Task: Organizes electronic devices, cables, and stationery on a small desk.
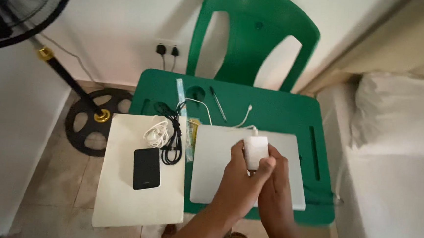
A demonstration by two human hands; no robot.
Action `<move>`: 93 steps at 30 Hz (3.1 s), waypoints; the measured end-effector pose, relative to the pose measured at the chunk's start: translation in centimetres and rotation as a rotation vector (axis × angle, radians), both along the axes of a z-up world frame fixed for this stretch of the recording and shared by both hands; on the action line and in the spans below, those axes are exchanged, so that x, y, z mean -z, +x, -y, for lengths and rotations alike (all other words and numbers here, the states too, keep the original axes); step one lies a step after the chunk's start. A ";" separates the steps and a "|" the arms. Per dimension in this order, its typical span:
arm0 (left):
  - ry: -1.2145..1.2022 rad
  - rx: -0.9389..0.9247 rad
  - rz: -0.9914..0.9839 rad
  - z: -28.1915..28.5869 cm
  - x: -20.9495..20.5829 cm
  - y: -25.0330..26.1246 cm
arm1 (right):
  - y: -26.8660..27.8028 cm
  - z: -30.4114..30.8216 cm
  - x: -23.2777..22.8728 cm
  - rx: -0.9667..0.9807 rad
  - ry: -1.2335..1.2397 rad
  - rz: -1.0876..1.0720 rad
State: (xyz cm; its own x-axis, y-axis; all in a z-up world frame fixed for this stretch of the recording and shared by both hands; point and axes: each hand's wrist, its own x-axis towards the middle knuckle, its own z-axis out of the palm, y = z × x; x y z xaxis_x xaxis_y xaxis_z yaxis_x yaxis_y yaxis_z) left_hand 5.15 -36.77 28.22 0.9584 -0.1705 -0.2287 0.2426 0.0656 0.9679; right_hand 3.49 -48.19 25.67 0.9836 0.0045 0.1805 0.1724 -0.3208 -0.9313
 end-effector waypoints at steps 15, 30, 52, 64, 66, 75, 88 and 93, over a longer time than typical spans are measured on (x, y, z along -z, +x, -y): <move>-0.165 0.137 0.269 -2.5 -8.3 -6.0 | 6.2 -0.7 2.3 -0.509 0.813 -0.304; -0.127 -0.183 0.209 -1.3 -5.5 -7.9 | 9.0 2.7 -14.6 -0.233 0.285 0.334; -0.517 -0.456 -0.496 3.1 9.4 -2.3 | -1.2 5.4 -3.8 -0.308 -0.252 -0.614; -0.412 -0.488 -0.461 3.7 10.3 -0.7 | -1.7 5.7 -4.4 -0.516 -0.668 -0.514; -0.440 -0.633 -0.353 3.7 11.3 0.1 | -1.6 5.6 -4.5 -0.522 -0.488 -0.654; -0.525 -0.687 -0.434 4.0 6.7 1.7 | -2.1 7.3 -2.4 -0.478 -0.166 -0.691; -0.380 -0.170 -0.463 0.8 8.8 -0.3 | 3.6 9.1 4.5 -0.452 -0.198 -0.697; -0.070 -0.188 -0.433 -1.0 8.1 -1.3 | 4.4 6.8 -1.7 -0.226 -0.427 -0.857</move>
State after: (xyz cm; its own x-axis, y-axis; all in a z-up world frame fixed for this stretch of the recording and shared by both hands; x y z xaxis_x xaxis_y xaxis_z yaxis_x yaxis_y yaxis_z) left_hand 3.84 -35.82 20.14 0.7935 -0.0323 -0.6077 0.6000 0.2081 0.7724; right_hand 7.92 -54.97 27.32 0.7490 0.1073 -0.6539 -0.4087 -0.7020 -0.5833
